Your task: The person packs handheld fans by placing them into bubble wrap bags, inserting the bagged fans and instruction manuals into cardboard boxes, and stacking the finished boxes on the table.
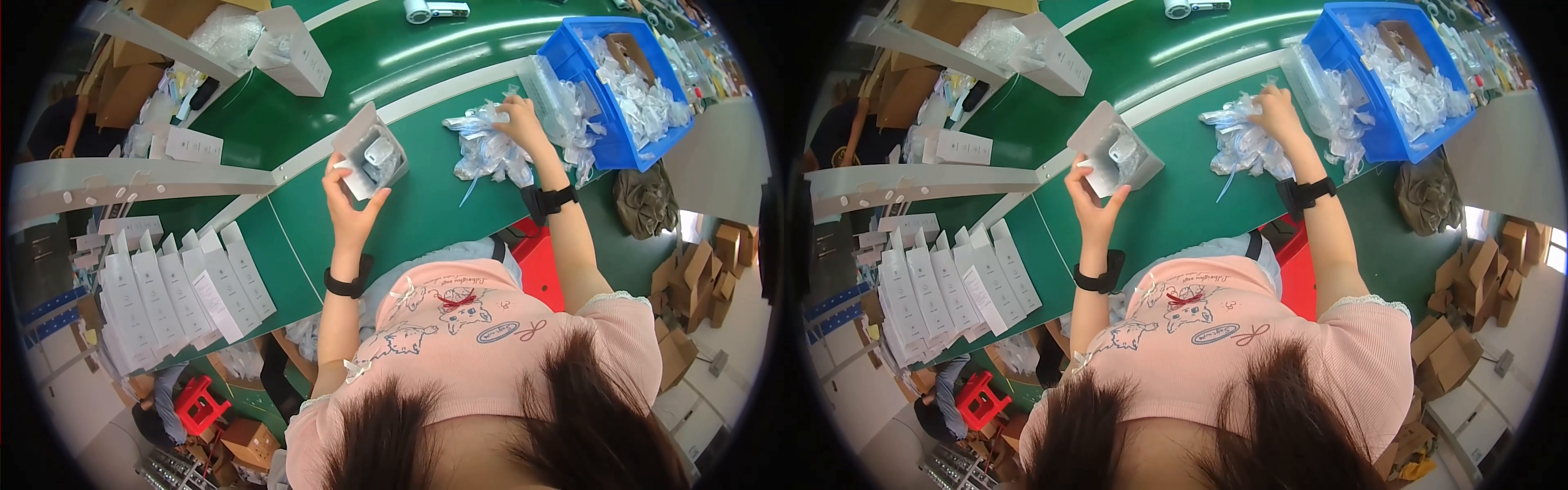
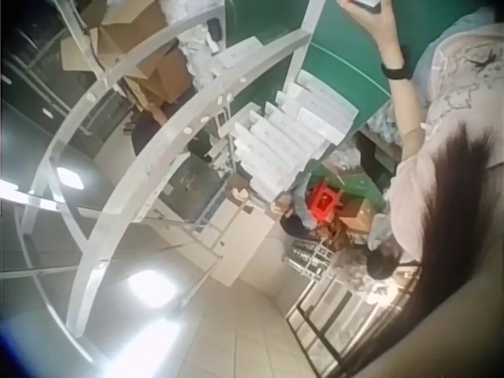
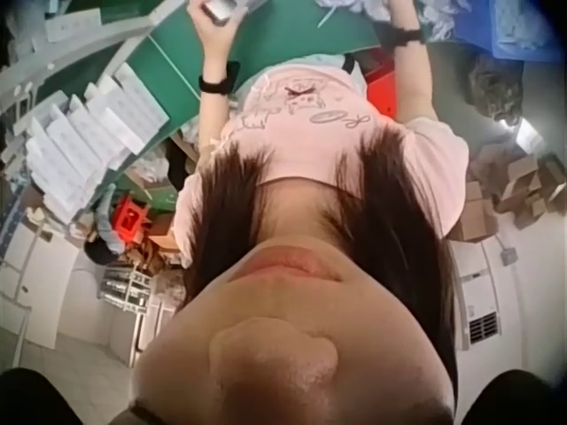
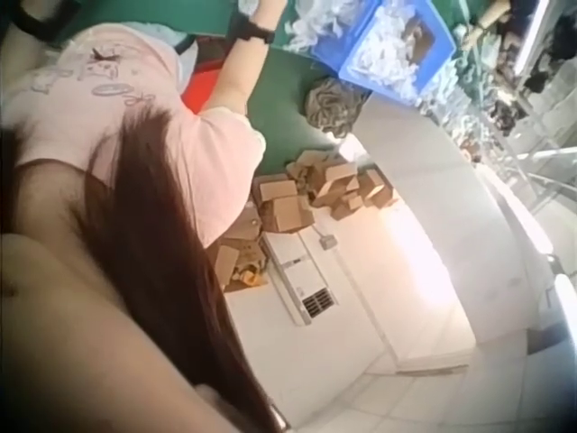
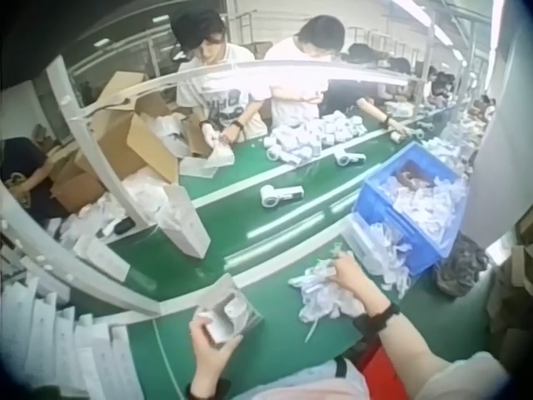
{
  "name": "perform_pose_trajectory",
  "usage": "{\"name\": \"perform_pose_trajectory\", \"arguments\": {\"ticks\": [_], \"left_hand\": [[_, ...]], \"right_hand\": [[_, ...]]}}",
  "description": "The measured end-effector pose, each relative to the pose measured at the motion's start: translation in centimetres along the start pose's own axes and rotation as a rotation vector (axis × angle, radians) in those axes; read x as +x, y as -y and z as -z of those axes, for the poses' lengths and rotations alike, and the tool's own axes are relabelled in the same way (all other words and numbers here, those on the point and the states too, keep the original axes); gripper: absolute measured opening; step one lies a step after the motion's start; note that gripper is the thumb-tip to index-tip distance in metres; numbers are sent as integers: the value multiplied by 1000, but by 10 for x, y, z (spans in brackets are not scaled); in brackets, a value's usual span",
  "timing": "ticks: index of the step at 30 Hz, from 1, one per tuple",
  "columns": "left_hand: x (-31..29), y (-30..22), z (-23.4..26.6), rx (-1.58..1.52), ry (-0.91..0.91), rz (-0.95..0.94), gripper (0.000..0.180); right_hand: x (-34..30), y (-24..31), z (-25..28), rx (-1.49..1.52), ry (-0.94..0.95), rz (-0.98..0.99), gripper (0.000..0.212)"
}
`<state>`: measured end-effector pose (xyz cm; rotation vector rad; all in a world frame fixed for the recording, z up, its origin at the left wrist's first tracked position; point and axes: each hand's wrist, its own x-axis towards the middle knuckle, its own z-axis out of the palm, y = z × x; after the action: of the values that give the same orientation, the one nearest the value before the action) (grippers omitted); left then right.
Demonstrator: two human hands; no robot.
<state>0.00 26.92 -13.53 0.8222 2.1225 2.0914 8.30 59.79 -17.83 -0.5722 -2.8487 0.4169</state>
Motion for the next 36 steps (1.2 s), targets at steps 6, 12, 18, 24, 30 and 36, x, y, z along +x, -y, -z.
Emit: {"name": "perform_pose_trajectory", "arguments": {"ticks": [6,12,18,24,30,36], "left_hand": [[15,-36,-1,599,76,-41,23],[28,-41,3,509,-96,120,12],[42,-26,10,328,-172,197,10],[42,-15,17,192,-176,290,10],[39,-12,18,161,-173,263,12],[27,-34,49,269,-336,94,24]], "right_hand": [[1,-8,-1,231,34,67,23],[6,78,69,1015,9,-43,21],[11,172,54,1181,-105,559,27],[18,180,32,476,78,1117,20],[5,192,27,293,11,1084,24],[1,182,23,328,-187,990,53]]}}
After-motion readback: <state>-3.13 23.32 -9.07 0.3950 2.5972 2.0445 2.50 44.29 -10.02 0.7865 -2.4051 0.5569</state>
